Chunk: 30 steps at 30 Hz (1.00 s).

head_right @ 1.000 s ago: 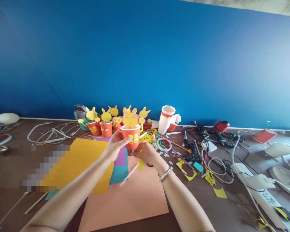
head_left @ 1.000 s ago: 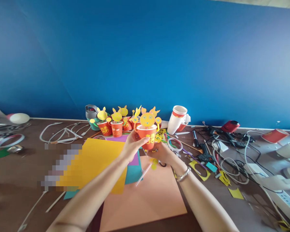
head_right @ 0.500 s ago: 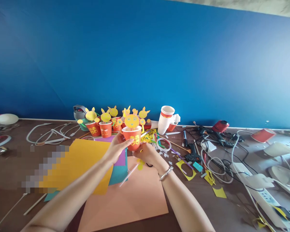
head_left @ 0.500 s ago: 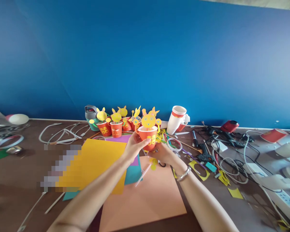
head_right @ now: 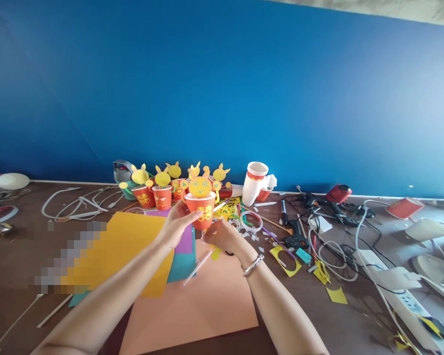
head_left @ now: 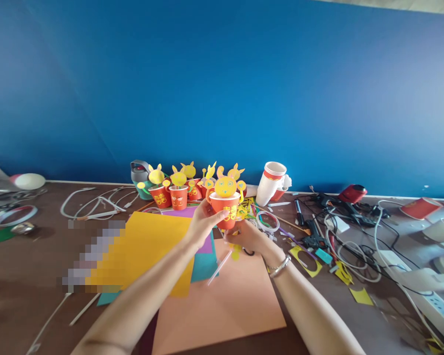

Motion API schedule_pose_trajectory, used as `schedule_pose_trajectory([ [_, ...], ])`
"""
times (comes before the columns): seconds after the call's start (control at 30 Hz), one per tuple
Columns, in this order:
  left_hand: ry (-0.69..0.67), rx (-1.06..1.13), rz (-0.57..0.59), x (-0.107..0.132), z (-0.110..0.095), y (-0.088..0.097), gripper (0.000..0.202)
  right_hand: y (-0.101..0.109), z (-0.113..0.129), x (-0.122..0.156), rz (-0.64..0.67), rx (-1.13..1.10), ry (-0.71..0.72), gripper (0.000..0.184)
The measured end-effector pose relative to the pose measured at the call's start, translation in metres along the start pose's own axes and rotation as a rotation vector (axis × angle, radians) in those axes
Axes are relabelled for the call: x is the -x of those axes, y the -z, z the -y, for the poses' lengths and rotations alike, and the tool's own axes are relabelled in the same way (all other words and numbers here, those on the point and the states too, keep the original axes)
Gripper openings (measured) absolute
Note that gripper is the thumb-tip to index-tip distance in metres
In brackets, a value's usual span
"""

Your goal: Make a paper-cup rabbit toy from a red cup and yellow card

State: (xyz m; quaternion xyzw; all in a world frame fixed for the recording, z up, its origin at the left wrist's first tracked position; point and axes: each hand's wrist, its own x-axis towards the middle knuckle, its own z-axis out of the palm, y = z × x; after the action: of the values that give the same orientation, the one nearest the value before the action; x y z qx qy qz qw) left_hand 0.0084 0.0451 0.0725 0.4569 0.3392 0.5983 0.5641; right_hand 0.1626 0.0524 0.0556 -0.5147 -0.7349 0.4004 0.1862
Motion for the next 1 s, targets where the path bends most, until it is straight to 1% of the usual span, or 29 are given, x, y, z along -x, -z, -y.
schedule_pose_trajectory([
  [0.03, -0.002, 0.000, -0.005, 0.0002, -0.0002, -0.0005, 0.047, -0.0003, 0.0001, 0.0001, 0.001, -0.040, 0.003, 0.011],
  [0.07, -0.007, 0.002, -0.012, 0.0005, -0.0006, -0.0012, 0.048, -0.0006, 0.0000, -0.0001, -0.025, -0.104, 0.018, 0.011],
  [0.13, -0.024, 0.009, -0.033, 0.0010, -0.0019, -0.0024, 0.048, -0.0015, -0.0004, -0.0010, -0.113, -0.249, 0.070, 0.013],
  [0.2, -0.035, 0.012, -0.043, 0.0011, -0.0037, -0.0024, 0.049, -0.0025, -0.0012, -0.0021, -0.145, -0.296, 0.087, 0.014],
  [0.33, -0.024, 0.002, -0.027, 0.0005, -0.0060, 0.0007, 0.047, -0.0035, -0.0032, -0.0027, -0.011, -0.145, 0.028, 0.013],
  [0.37, -0.021, 0.001, -0.022, 0.0003, -0.0058, 0.0012, 0.048, -0.0036, -0.0037, -0.0027, -0.002, -0.144, 0.020, 0.014],
  [0.4, -0.019, 0.002, -0.018, 0.0002, -0.0054, 0.0013, 0.048, -0.0038, -0.0042, -0.0028, -0.016, -0.168, 0.025, 0.015],
  [0.47, -0.024, 0.005, -0.005, 0.0000, -0.0045, 0.0010, 0.050, -0.0046, -0.0051, -0.0032, -0.084, -0.232, 0.061, 0.018],
  [0.53, -0.031, 0.007, 0.002, -0.0002, -0.0043, 0.0007, 0.051, -0.0052, -0.0053, -0.0033, -0.119, -0.244, 0.097, 0.018],
  [0.6, -0.036, 0.002, 0.002, -0.0005, -0.0050, 0.0010, 0.050, -0.0046, -0.0042, -0.0025, -0.064, -0.191, 0.078, 0.015],
  [0.67, -0.038, -0.004, -0.002, -0.0008, -0.0058, 0.0013, 0.047, -0.0025, -0.0017, -0.0009, 0.007, -0.140, 0.020, 0.015],
  [0.7, -0.039, -0.004, -0.003, -0.0009, -0.0059, 0.0013, 0.045, -0.0011, -0.0002, -0.0001, 0.018, -0.133, 0.002, 0.015],
  [0.77, -0.040, 0.003, -0.002, -0.0011, -0.0056, 0.0012, 0.044, 0.0013, 0.0025, 0.0014, -0.027, -0.150, 0.012, 0.017],
  [0.83, -0.036, 0.012, 0.010, -0.0014, -0.0052, 0.0013, 0.045, 0.0023, 0.0035, 0.0021, -0.083, -0.140, 0.072, 0.016],
  [0.87, -0.033, 0.014, 0.017, -0.0015, -0.0052, 0.0016, 0.045, 0.0021, 0.0033, 0.0022, -0.085, -0.115, 0.087, 0.015],
  [0.97, -0.032, 0.018, 0.021, -0.0017, -0.0060, 0.0022, 0.045, 0.0002, 0.0015, 0.0022, -0.017, -0.027, 0.087, 0.013],
  [1.0, -0.031, 0.019, 0.016, -0.0016, -0.0063, 0.0021, 0.045, -0.0006, 0.0012, 0.0021, -0.016, -0.020, 0.086, 0.013],
])
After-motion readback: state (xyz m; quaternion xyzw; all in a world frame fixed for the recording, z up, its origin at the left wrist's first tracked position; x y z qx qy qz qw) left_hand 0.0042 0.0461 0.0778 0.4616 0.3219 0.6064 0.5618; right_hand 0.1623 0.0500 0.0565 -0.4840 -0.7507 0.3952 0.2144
